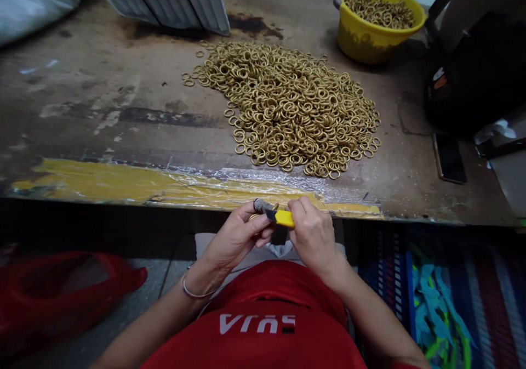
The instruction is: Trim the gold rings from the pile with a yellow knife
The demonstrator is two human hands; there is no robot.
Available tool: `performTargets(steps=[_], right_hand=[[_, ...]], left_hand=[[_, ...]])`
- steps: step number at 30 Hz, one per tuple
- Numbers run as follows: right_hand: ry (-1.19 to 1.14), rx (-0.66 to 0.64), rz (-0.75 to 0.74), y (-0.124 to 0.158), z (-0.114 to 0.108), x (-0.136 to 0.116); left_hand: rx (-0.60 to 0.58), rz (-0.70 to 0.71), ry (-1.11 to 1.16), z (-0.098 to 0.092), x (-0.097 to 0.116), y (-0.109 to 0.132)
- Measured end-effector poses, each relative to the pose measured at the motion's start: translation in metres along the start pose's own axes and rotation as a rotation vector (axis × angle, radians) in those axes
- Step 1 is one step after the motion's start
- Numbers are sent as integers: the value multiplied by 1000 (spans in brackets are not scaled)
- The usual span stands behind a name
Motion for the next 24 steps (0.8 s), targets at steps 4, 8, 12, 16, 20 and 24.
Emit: performTargets(steps=[4, 8, 12, 16, 20, 24], right_hand=[[49, -1, -2, -2, 1, 0], [52, -21, -35, -3, 2, -4], [85, 4, -58, -4, 0, -10], [179, -70, -32, -15, 11, -4], [352, -168, 218, -33, 17, 45], [234, -33, 161, -58, 13, 51]], left_hand=[[6, 43, -61, -3, 1, 0], [5, 96, -126, -7, 5, -2], [-27, 151, -230, -9, 12, -3], [8, 292, -387, -13, 32, 5], [-94, 454, -506, 3, 53, 26], [-225, 224, -301, 6, 29, 22]])
Point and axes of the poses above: each hand's wrist, its own y-axis away from the middle knuckle, its own z-axis out of the palm, x = y × z, the point moved 10 cm from there along -y, towards the middle knuckle, and after that the axes turned 7 degrees about x, right-handed, at the moved point
